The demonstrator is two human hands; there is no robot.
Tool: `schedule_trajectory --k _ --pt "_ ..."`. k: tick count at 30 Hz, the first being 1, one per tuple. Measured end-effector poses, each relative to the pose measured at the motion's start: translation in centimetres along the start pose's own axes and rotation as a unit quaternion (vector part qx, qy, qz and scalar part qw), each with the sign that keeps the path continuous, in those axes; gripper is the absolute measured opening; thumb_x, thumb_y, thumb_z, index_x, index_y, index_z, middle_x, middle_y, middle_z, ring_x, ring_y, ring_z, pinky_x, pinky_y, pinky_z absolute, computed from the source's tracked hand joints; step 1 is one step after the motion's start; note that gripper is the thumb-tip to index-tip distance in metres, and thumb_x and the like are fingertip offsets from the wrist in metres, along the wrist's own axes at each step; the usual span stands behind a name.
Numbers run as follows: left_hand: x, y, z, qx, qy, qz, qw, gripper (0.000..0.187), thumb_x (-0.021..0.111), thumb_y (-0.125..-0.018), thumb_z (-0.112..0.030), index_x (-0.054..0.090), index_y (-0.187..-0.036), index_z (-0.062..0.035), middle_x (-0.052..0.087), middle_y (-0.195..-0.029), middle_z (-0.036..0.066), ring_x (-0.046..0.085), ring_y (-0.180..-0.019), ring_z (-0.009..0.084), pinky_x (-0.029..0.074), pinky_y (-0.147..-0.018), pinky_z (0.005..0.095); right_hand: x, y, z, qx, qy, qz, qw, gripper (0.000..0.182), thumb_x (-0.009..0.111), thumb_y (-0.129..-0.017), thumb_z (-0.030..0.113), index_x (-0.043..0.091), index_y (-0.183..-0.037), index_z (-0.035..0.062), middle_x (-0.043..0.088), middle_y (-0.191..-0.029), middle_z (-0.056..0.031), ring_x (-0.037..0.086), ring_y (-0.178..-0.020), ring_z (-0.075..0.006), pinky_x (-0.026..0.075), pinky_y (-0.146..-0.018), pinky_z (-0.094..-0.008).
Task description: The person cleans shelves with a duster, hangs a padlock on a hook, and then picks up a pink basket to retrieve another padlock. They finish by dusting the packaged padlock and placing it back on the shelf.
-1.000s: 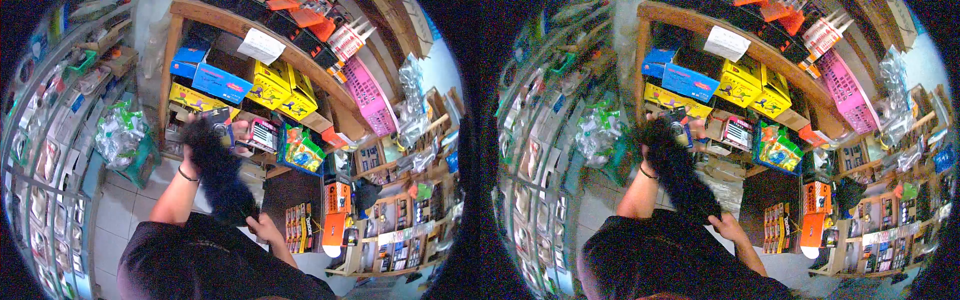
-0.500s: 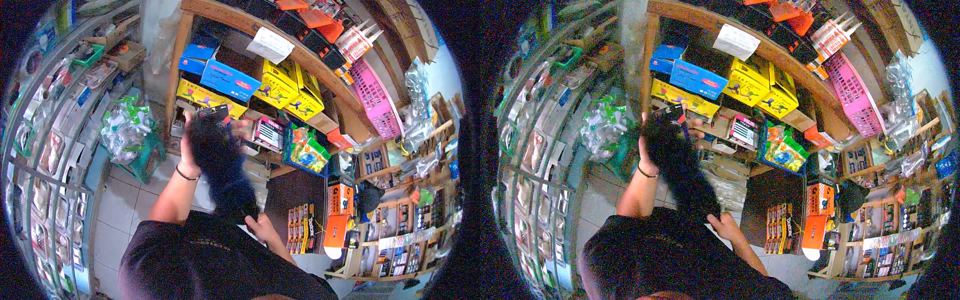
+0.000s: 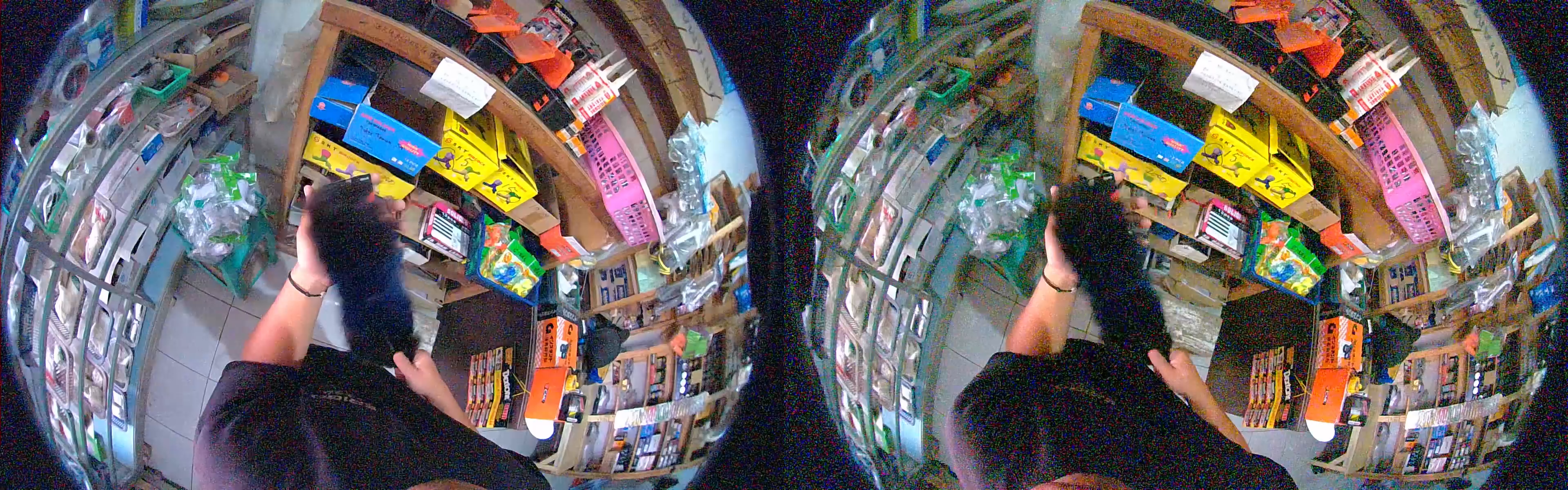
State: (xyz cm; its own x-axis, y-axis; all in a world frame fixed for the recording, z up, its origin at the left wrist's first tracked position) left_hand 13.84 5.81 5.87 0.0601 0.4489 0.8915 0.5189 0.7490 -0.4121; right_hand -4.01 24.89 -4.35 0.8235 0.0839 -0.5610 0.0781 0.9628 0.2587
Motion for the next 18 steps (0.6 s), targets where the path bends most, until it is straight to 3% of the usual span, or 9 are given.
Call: schedule_trajectory --k 2,4,6,8,10,12,14,16,18 --pt "-0.1 -0.7 -0.1 -0.027 0.063 0.099 0.993 0.084 0.027 -0.074 -0.07 0.029 -0.129 -0.0071 0.041 -0.12 0.023 0.045 -0.106 0.0352 0.035 -0.091 0.0476 -0.4 0.2 1.2 -0.016 0.002 0.028 0.999 0.04 0.05 -0.084 0.035 0.05 -0.058 0.005 0.048 -0.05 -0.0012 0.045 -0.046 -0.0093 0.035 -0.041 -0.0263" --pt "0.0 -0.3 0.1 0.001 0.179 -0.139 0.974 0.084 0.026 -0.073 -0.071 0.024 -0.131 -0.0103 0.043 -0.118 0.025 0.045 -0.106 0.037 0.036 -0.089 0.0505 0.0 0.4 -1.0 0.084 -0.179 -0.037 0.98 0.037 0.051 -0.083 0.033 0.051 -0.061 0.003 0.05 -0.053 -0.0041 0.047 -0.048 -0.0132 0.038 -0.045 -0.0296" --pt "0.2 -0.4 0.5 0.009 0.123 -0.138 0.983 0.081 0.025 -0.075 -0.069 0.025 -0.131 -0.0099 0.042 -0.12 0.022 0.043 -0.109 0.0358 0.033 -0.092 0.0499 0.0 0.8 0.5 0.089 -0.211 -0.036 0.973 0.034 0.051 -0.083 0.032 0.052 -0.064 0.0031 0.052 -0.056 -0.0044 0.048 -0.049 -0.0132 0.038 -0.046 -0.0291" --pt "0.2 -0.4 0.4 -0.039 0.034 0.099 0.994 0.077 0.022 -0.079 -0.066 0.032 -0.128 -0.0069 0.041 -0.124 0.016 0.041 -0.113 0.0319 0.029 -0.096 0.0463 -0.2 1.1 2.6 -0.091 -0.009 -0.026 0.995 0.034 0.049 -0.084 0.032 0.053 -0.067 0.0031 0.053 -0.058 -0.0038 0.048 -0.05 -0.013 0.038 -0.047 -0.0287" --pt "-0.2 -0.7 0.6 -0.044 0.046 0.181 0.981 0.078 0.025 -0.078 -0.066 0.032 -0.128 -0.0071 0.039 -0.126 0.016 0.041 -0.113 0.0315 0.03 -0.096 0.0458 -0.2 1.1 2.0 -0.019 -0.066 -0.034 0.997 0.034 0.05 -0.084 0.032 0.053 -0.068 0.0023 0.053 -0.058 -0.0054 0.048 -0.05 -0.0148 0.039 -0.048 -0.0299" --pt "0.7 -0.1 0.5 0.009 0.022 -0.123 0.992 0.083 0.03 -0.074 -0.07 0.025 -0.131 -0.0097 0.037 -0.125 0.021 0.042 -0.11 0.0357 0.032 -0.092 0.0509 0.3 1.5 0.7 0.127 -0.18 -0.044 0.975 0.035 0.05 -0.084 0.033 0.054 -0.07 0.0006 0.053 -0.057 -0.0086 0.05 -0.052 -0.0182 0.04 -0.051 -0.0323" --pt "0.2 -0.1 0.6 0.019 0.004 -0.134 0.991 0.085 0.031 -0.073 -0.071 0.025 -0.131 -0.0089 0.039 -0.122 0.024 0.044 -0.107 0.0363 0.035 -0.089 0.0507 0.0 1.6 0.8 0.056 -0.103 -0.043 0.992 0.039 0.048 -0.084 0.035 0.053 -0.065 0.002 0.051 -0.053 -0.006 0.048 -0.048 -0.0155 0.039 -0.047 -0.0312" --pt "-0.1 0.2 0.6 -0.029 0.053 0.036 0.998 0.083 0.026 -0.075 -0.069 0.031 -0.128 -0.0052 0.044 -0.118 0.022 0.045 -0.106 0.0339 0.036 -0.09 0.0466 -0.4 1.5 0.9 0.035 -0.002 0.013 0.999 0.043 0.047 -0.084 0.038 0.051 -0.06 0.003 0.049 -0.05 -0.0026 0.046 -0.045 -0.0137 0.037 -0.044 -0.0305" --pt "0.6 0.2 0.0 -0.025 -0.013 -0.026 0.999 0.082 0.025 -0.075 -0.069 0.034 -0.126 -0.0048 0.044 -0.118 0.022 0.047 -0.104 0.0328 0.037 -0.09 0.044 -0.6 1.4 0.8 0.063 -0.055 -0.016 0.996 0.042 0.048 -0.083 0.037 0.051 -0.059 0.0031 0.047 -0.048 -0.0017 0.045 -0.045 -0.0122 0.037 -0.044 -0.0291"
Point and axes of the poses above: each hand's wrist, its own y-axis away from the middle knuckle, its own x-axis out of the palm, z = x × y, the point moved 3 cm from there along -y, towards the middle knuckle
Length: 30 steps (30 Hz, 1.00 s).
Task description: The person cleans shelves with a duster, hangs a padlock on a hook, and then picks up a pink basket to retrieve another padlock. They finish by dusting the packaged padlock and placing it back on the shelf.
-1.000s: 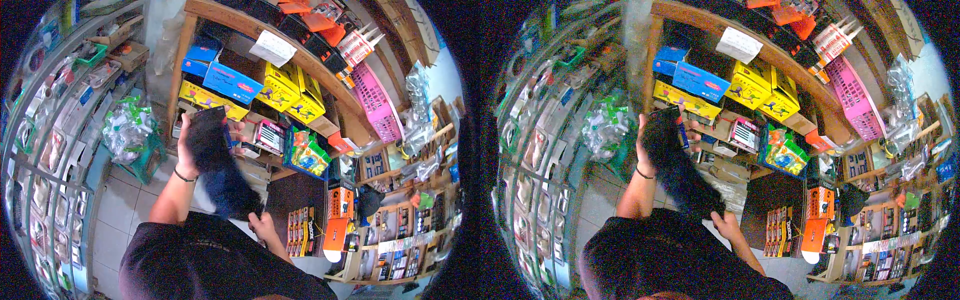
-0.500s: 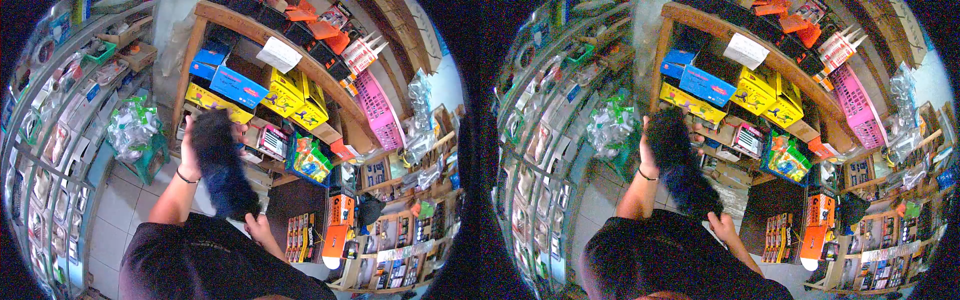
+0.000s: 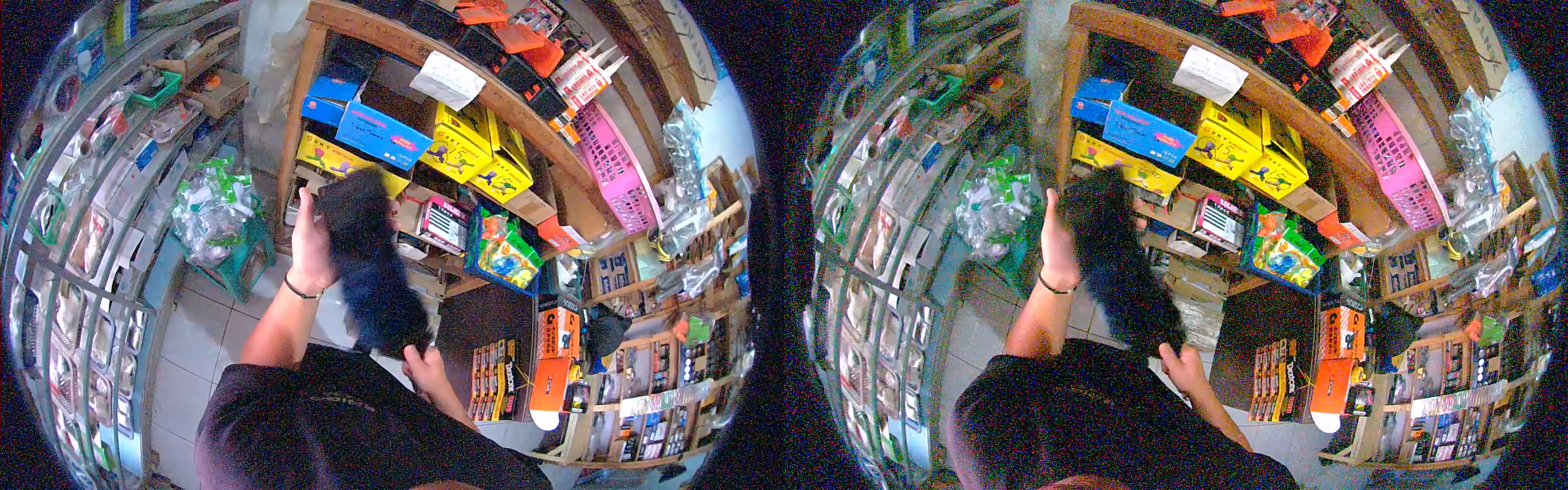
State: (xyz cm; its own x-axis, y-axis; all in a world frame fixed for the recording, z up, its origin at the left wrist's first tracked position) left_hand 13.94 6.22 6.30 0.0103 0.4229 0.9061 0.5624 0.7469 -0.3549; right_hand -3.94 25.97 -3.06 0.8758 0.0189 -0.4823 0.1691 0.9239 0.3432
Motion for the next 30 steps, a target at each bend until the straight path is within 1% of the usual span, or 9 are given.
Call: schedule_trajectory --k 3,6,8,14,16,18,22,26,30 --pt "0.0 0.0 0.5 0.064 0.01 -0.143 0.988 0.08 0.026 -0.076 -0.068 0.034 -0.126 -0.0057 0.041 -0.122 0.021 0.045 -0.108 0.0321 0.034 -0.093 0.0442 -0.2 0.6 2.5 0.04 0.0 0.031 0.999 0.037 0.051 -0.082 0.034 0.051 -0.058 0.0048 0.047 -0.047 -0.0014 0.041 -0.037 -0.0103 0.031 -0.036 -0.0243" --pt "-0.7 -0.5 0.4 -0.026 0.062 0.18 0.981 0.08 0.025 -0.077 -0.068 0.031 -0.128 -0.0073 0.04 -0.125 0.017 0.041 -0.113 0.0305 0.03 -0.096 0.0449 -0.2 0.5 2.1 -0.023 0.018 0.005 1.0 0.036 0.052 -0.081 0.035 0.052 -0.063 0.0032 0.048 -0.049 -0.0035 0.042 -0.037 -0.0111 0.032 -0.037 -0.0242" --pt "0.3 0.0 0.3 -0.02 0.266 -0.109 0.958 0.083 0.033 -0.072 -0.07 0.027 -0.131 -0.0109 0.041 -0.121 0.022 0.043 -0.107 0.0401 0.035 -0.087 0.0554 -0.1 0.4 0.4 0.063 -0.038 -0.011 0.997 0.037 0.049 -0.083 0.033 0.052 -0.063 0.0018 0.05 -0.051 -0.0044 0.046 -0.046 -0.014 0.037 -0.044 -0.0307" --pt "-1.2 -0.7 0.4 -0.029 0.077 0.237 0.968 0.08 0.027 -0.077 -0.066 0.028 -0.13 -0.005 0.034 -0.13 0.016 0.037 -0.116 0.0325 0.025 -0.099 0.0454 0.5 0.3 1.5 0.01 0.042 0.007 0.999 0.038 0.049 -0.083 0.034 0.052 -0.067 0.0 0.052 -0.053 -0.0085 0.049 -0.049 -0.019 0.04 -0.05 -0.0334" --pt "-1.3 0.1 0.2 0.034 0.208 -0.097 0.973 0.087 0.034 -0.071 -0.071 0.024 -0.131 -0.0096 0.034 -0.127 0.024 0.037 -0.112 0.0421 0.026 -0.093 0.0572 0.6 0.1 1.8 0.003 0.057 0.012 0.998 0.039 0.049 -0.083 0.034 0.053 -0.066 -0.0002 0.053 -0.054 -0.0085 0.05 -0.049 -0.0195 0.041 -0.05 -0.034" --pt "-1.8 0.0 0.0 -0.002 0.325 -0.079 0.942 0.085 0.034 -0.071 -0.071 0.023 -0.132 -0.0128 0.036 -0.125 0.024 0.037 -0.112 0.0426 0.026 -0.092 0.0586 1.1 0.0 1.9 -0.012 0.079 0.015 0.997 0.04 0.049 -0.083 0.034 0.053 -0.064 -0.0006 0.053 -0.054 -0.0084 0.051 -0.05 -0.0203 0.041 -0.051 -0.0351" --pt "-1.7 -0.5 0.2 -0.018 0.065 0.24 0.969 0.073 0.025 -0.08 -0.063 0.024 -0.132 -0.0122 0.033 -0.13 0.016 0.035 -0.118 0.0331 0.025 -0.098 0.0484 0.9 0.0 3.1 -0.067 0.043 0.011 0.997 0.038 0.047 -0.084 0.032 0.055 -0.064 0.0012 0.055 -0.055 -0.0075 0.052 -0.051 -0.018 0.042 -0.051 -0.0335" --pt "-1.1 -1.0 0.9 0.056 0.219 -0.095 0.97 0.07 0.027 -0.08 -0.063 0.028 -0.13 -0.0145 0.034 -0.126 0.023 0.04 -0.11 0.0412 0.029 -0.092 0.0556 0.0 -0.9 2.1 -0.024 -0.004 0.054 0.998 0.039 0.046 -0.085 0.031 0.054 -0.061 0.0022 0.054 -0.053 -0.0055 0.051 -0.048 -0.0161 0.041 -0.049 -0.0316" --pt "-2.0 -3.0 2.5 -0.014 0.06 0.177 0.982 0.067 0.022 -0.084 -0.057 0.03 -0.129 -0.0078 0.041 -0.125 0.014 0.043 -0.111 0.0315 0.031 -0.096 0.0448 -2.3 -2.7 -1.5 -0.008 0.054 0.02 0.998 0.045 0.046 -0.085 0.035 0.051 -0.053 0.0028 0.049 -0.045 -0.0047 0.048 -0.042 -0.0175 0.039 -0.045 -0.0334"
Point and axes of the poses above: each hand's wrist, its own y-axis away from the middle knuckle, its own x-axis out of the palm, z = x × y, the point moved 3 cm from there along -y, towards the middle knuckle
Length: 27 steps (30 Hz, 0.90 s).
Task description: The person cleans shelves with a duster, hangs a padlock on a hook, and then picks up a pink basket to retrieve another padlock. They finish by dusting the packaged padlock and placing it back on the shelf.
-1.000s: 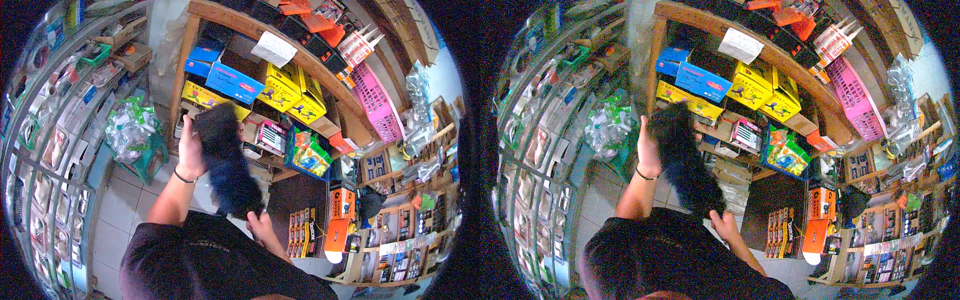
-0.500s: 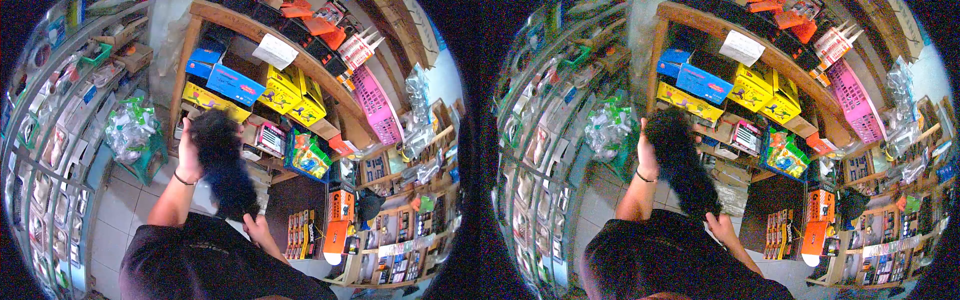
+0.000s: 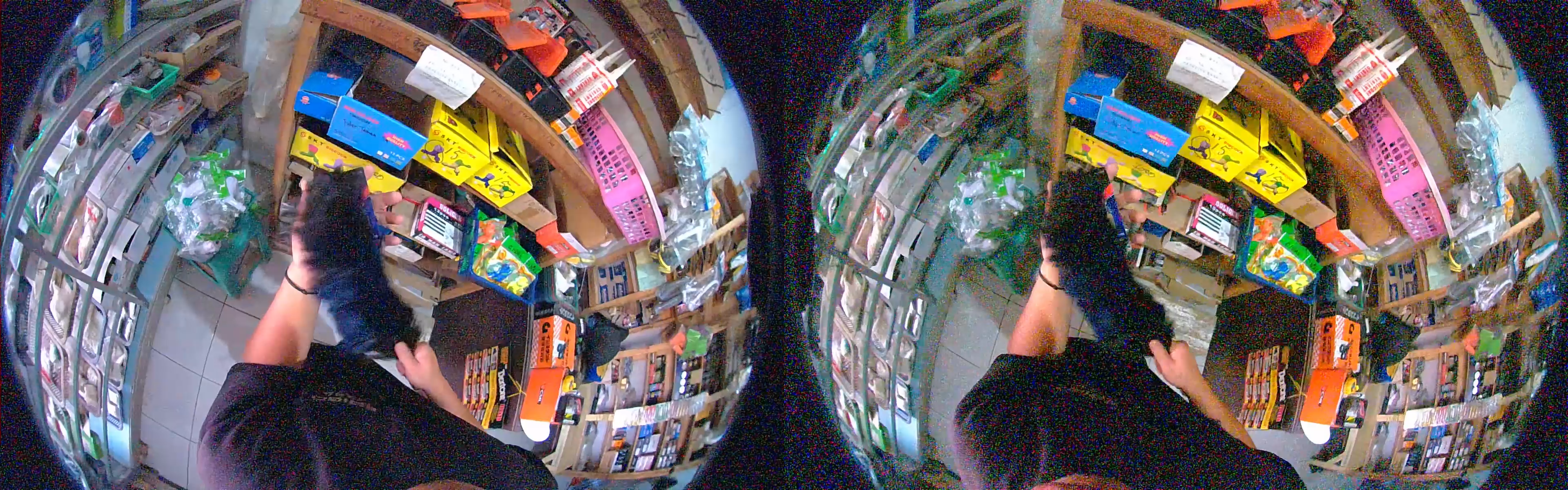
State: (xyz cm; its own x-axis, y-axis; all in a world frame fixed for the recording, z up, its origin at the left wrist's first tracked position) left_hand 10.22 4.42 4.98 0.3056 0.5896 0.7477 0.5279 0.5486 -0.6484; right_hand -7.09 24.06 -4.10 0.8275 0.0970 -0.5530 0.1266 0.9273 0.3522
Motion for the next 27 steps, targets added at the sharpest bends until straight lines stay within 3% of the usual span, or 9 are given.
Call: schedule_trajectory --k 3,8,10,12,15,18,23,24,27 --pt "1.8 -1.1 0.8 0.125 -0.068 -0.288 0.947 0.065 0.026 -0.084 -0.057 0.037 -0.125 -0.0069 0.044 -0.121 0.018 0.046 -0.105 0.0332 0.033 -0.093 0.0448 -1.3 -1.0 -1.3 -0.001 -0.056 -0.015 0.998 0.048 0.047 -0.083 0.037 0.052 -0.051 0.0022 0.051 -0.046 -0.0076 0.049 -0.042 -0.0188 0.039 -0.045 -0.0344" --pt "-0.7 -4.4 3.9 0.033 -0.041 -0.012 0.999 0.068 0.03 -0.081 -0.059 0.033 -0.127 -0.0087 0.041 -0.122 0.02 0.044 -0.108 0.0342 0.034 -0.093 0.046 -4.6 -2.0 -3.2 -0.04 0.045 -0.028 0.998 0.046 0.048 -0.084 0.039 0.051 -0.058 0.0009 0.051 -0.051 -0.0048 0.046 -0.043 -0.0133 0.037 -0.043 -0.0292" --pt "-1.2 -5.8 5.7 0.086 0.137 -0.277 0.947 0.07 0.032 -0.079 -0.061 0.03 -0.13 -0.0115 0.041 -0.122 0.023 0.041 -0.108 0.0415 0.034 -0.089 0.0555 -6.7 -1.8 -3.3 0.054 -0.031 -0.021 0.998 0.048 0.047 -0.084 0.04 0.051 -0.057 -0.0003 0.05 -0.05 -0.0058 0.048 -0.045 -0.0168 0.039 -0.046 -0.0327" --pt "-2.1 -7.9 8.0 0.063 0.109 -0.264 0.956 0.071 0.031 -0.079 -0.061 0.029 -0.13 -0.0113 0.04 -0.123 0.023 0.041 -0.11 0.0389 0.033 -0.09 0.0542 -7.9 -1.8 -3.3 -0.112 -0.014 -0.098 0.989 0.051 0.045 -0.084 0.042 0.052 -0.057 -0.001 0.049 -0.048 -0.0064 0.046 -0.043 -0.0198 0.039 -0.045 -0.0354" --pt "-3.4 -10.7 10.8 -0.065 -0.029 0.023 0.997 0.068 0.028 -0.084 -0.055 0.028 -0.129 -0.0042 0.037 -0.127 0.018 0.039 -0.114 0.0335 0.029 -0.097 0.0467 -11.2 -2.2 -5.0 -0.097 0.068 -0.08 0.99 0.056 0.044 -0.083 0.045 0.052 -0.055 -0.0026 0.049 -0.049 -0.0151 0.049 -0.047 -0.0302 0.039 -0.047 -0.0411" --pt "-0.7 -12.8 13.7 0.034 0.046 -0.251 0.966 0.064 0.03 -0.084 -0.054 0.027 -0.13 -0.0111 0.036 -0.126 0.023 0.04 -0.111 0.0391 0.029 -0.093 0.055 -13.3 -1.7 -5.5 -0.001 -0.028 -0.12 0.992 0.06 0.042 -0.082 0.048 0.053 -0.059 -0.006 0.053 -0.06 -0.0274 0.055 -0.059 -0.0398 0.041 -0.053 -0.0449" --pt "-2.8 -14.1 16.0 -0.097 -0.056 -0.095 0.989 0.066 0.024 -0.083 -0.058 0.028 -0.13 -0.0114 0.036 -0.124 0.024 0.04 -0.109 0.041 0.029 -0.089 0.06 -14.3 -0.6 -7.2 -0.168 0.02 -0.117 0.979 0.054 0.044 -0.083 0.043 0.053 -0.062 -0.0057 0.052 -0.059 -0.0271 0.052 -0.059 -0.0429 0.041 -0.056 -0.0465" --pt "-2.5 -14.6 16.6 -0.111 -0.016 -0.068 0.991 0.071 0.028 -0.08 -0.062 0.028 -0.13 -0.0112 0.037 -0.124 0.024 0.04 -0.109 0.0411 0.029 -0.09 0.0595 -16.1 0.2 -5.7 -0.048 0.017 -0.051 0.997 0.053 0.044 -0.082 0.043 0.054 -0.063 -0.0055 0.052 -0.059 -0.0268 0.052 -0.058 -0.043 0.041 -0.055 -0.0465" --pt "-2.1 -15.6 17.5 -0.02 0.005 -0.29 0.957 0.082 0.031 -0.073 -0.07 0.029 -0.129 -0.0103 0.039 -0.122 0.025 0.041 -0.109 0.0408 0.032 -0.088 0.0579 -15.8 -0.1 -7.6 -0.014 -0.024 -0.121 0.992 0.051 0.045 -0.082 0.041 0.053 -0.063 -0.0056 0.051 -0.056 -0.0259 0.051 -0.055 -0.0427 0.041 -0.053 -0.0459"
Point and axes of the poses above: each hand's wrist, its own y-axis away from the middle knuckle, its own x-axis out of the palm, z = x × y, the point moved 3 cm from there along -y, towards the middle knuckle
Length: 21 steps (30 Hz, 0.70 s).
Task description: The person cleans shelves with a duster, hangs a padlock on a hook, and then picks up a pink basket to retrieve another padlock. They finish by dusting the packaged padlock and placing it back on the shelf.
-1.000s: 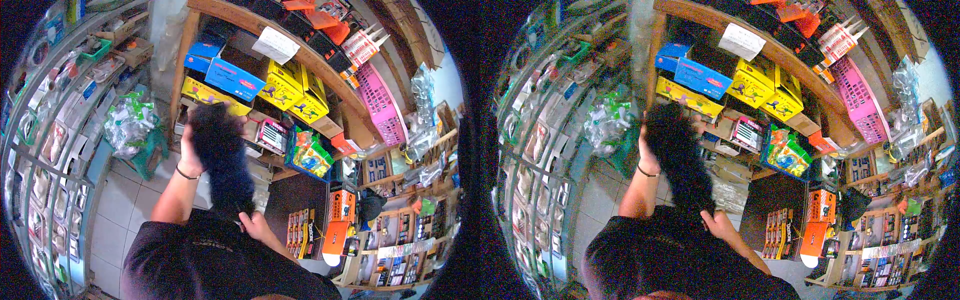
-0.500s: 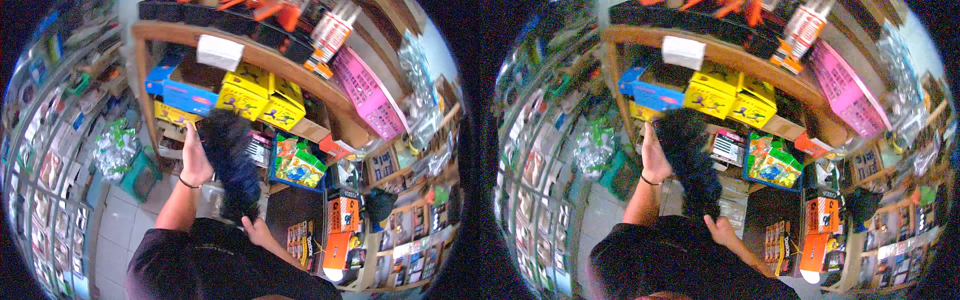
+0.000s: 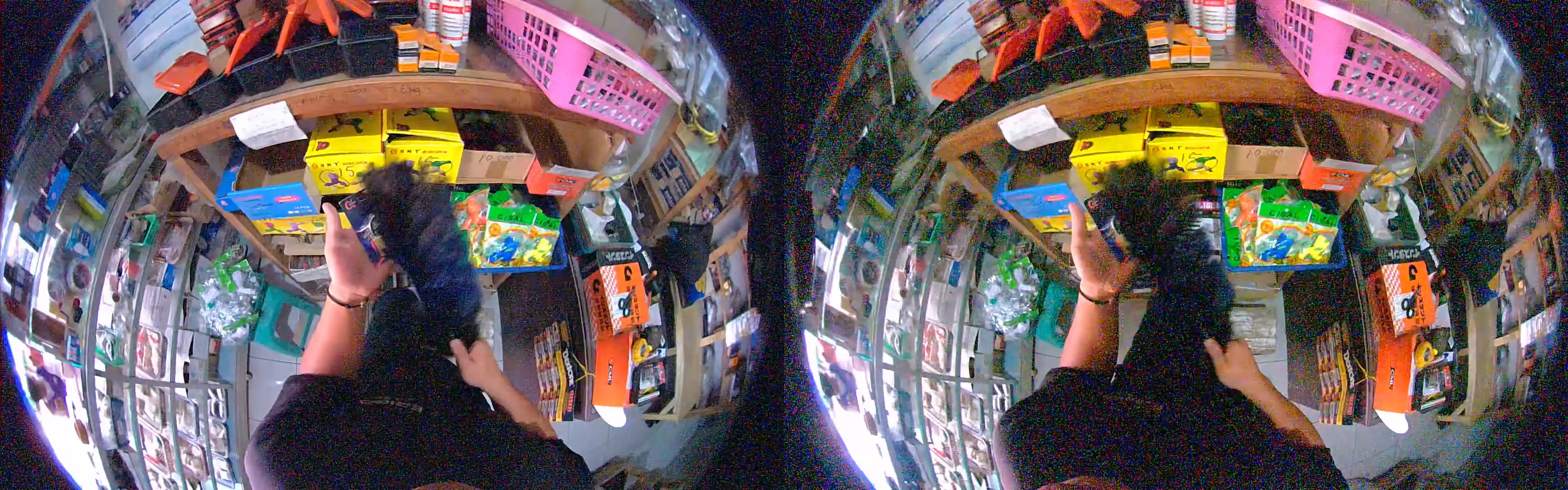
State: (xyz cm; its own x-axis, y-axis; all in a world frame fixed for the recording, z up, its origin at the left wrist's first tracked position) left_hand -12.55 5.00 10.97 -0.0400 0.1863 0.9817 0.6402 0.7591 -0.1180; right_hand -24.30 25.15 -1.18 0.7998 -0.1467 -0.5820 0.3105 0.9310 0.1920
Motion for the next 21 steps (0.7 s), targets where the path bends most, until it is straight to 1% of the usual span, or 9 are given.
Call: schedule_trajectory --k 3,5,7,9,12,15,19,20,21 --pt "-0.6 -1.0 0.5 -0.094 -0.108 0.162 0.976 0.081 0.028 -0.074 -0.07 0.03 -0.129 -0.0103 0.039 -0.122 0.025 0.041 -0.108 0.0404 0.034 -0.086 0.0578 0.1 0.2 2.1 -0.127 0.064 0.004 0.99 0.052 0.045 -0.083 0.039 0.051 -0.057 -0.0061 0.049 -0.052 -0.0251 0.049 -0.051 -0.0427 0.039 -0.05 -0.0464" --pt "-1.7 -2.5 1.2 -0.134 -0.034 0.233 0.963 0.082 0.029 -0.073 -0.071 0.032 -0.128 -0.01 0.038 -0.123 0.025 0.041 -0.109 0.0405 0.033 -0.086 0.0591 -0.6 0.0 1.4 -0.121 -0.031 -0.078 0.989 0.05 0.051 -0.082 0.03 0.042 -0.046 -0.0045 0.039 -0.041 -0.0188 0.037 -0.034 -0.0271 0.03 -0.037 -0.0375" --pt "-0.6 -3.0 1.4 -0.074 0.132 -0.029 0.988 0.082 0.031 -0.073 -0.07 0.031 -0.129 -0.0097 0.036 -0.124 0.026 0.039 -0.109 0.0423 0.03 -0.087 0.061 -0.3 -0.7 -0.3 -0.071 0.002 -0.093 0.993 0.051 0.051 -0.082 0.028 0.04 -0.045 -0.0049 0.037 -0.039 -0.0199 0.037 -0.033 -0.0299 0.028 -0.037 -0.0404" --pt "-1.1 -3.8 1.8 -0.101 0.15 -0.012 0.983 0.084 0.034 -0.072 -0.07 0.027 -0.13 -0.009 0.033 -0.126 0.026 0.039 -0.11 0.0421 0.028 -0.088 0.061 0.0 -0.8 0.1 -0.117 -0.028 -0.087 0.989 0.052 0.052 -0.082 0.029 0.039 -0.044 -0.0049 0.035 -0.039 -0.0195 0.038 -0.033 -0.03 0.028 -0.037 -0.0404" --pt "-2.3 -4.6 1.8 -0.16 -0.023 0.258 0.952 0.089 0.037 -0.069 -0.071 0.024 -0.131 -0.0084 0.033 -0.127 0.025 0.04 -0.11 0.039 0.029 -0.089 0.0593 -0.6 -1.0 -1.5 -0.11 0.02 -0.076 0.991 0.05 0.05 -0.083 0.031 0.045 -0.049 -0.0051 0.042 -0.043 -0.0192 0.042 -0.037 -0.0298 0.033 -0.04 -0.0385" --pt "-0.5 -3.3 2.1 -0.058 -0.077 -0.022 0.995 0.085 0.032 -0.072 -0.071 0.031 -0.128 -0.006 0.039 -0.122 0.024 0.041 -0.111 0.0345 0.032 -0.093 0.0491 -0.9 -1.3 -1.6 -0.016 -0.049 -0.065 0.997 0.05 0.048 -0.084 0.032 0.047 -0.05 -0.005 0.047 -0.045 -0.0187 0.046 -0.041 -0.0317 0.036 -0.045 -0.0394" --pt "-1.2 -4.3 2.2 -0.151 -0.074 0.249 0.954 0.087 0.028 -0.072 -0.072 0.034 -0.125 -0.0028 0.042 -0.12 0.023 0.044 -0.109 0.0324 0.034 -0.093 0.0446 0.3 -1.2 -2.6 -0.044 0.083 0.048 0.994 0.048 0.041 -0.085 0.039 0.055 -0.068 -0.0042 0.054 -0.065 -0.0268 0.053 -0.066 -0.0432 0.041 -0.061 -0.0481" --pt "-0.6 -3.7 2.2 -0.126 -0.108 0.204 0.965 0.086 0.03 -0.072 -0.071 0.033 -0.125 -0.0029 0.041 -0.12 0.023 0.044 -0.108 0.0337 0.034 -0.093 0.0453 0.5 -1.1 -3.1 -0.004 0.01 0.01 1.0 0.049 0.042 -0.085 0.039 0.054 -0.066 -0.0049 0.054 -0.064 -0.0265 0.053 -0.065 -0.043 0.041 -0.06 -0.0478" --pt "-1.1 -3.4 2.2 -0.063 -0.135 0.01 0.989 0.086 0.031 -0.072 -0.071 0.032 -0.126 -0.0042 0.041 -0.121 0.023 0.045 -0.106 0.0355 0.033 -0.093 0.0464 0.6 -0.9 -3.5 0.038 -0.064 -0.027 0.997 0.05 0.043 -0.085 0.038 0.053 -0.064 -0.0055 0.054 -0.064 -0.0262 0.053 -0.063 -0.0428 0.041 -0.059 -0.0475"
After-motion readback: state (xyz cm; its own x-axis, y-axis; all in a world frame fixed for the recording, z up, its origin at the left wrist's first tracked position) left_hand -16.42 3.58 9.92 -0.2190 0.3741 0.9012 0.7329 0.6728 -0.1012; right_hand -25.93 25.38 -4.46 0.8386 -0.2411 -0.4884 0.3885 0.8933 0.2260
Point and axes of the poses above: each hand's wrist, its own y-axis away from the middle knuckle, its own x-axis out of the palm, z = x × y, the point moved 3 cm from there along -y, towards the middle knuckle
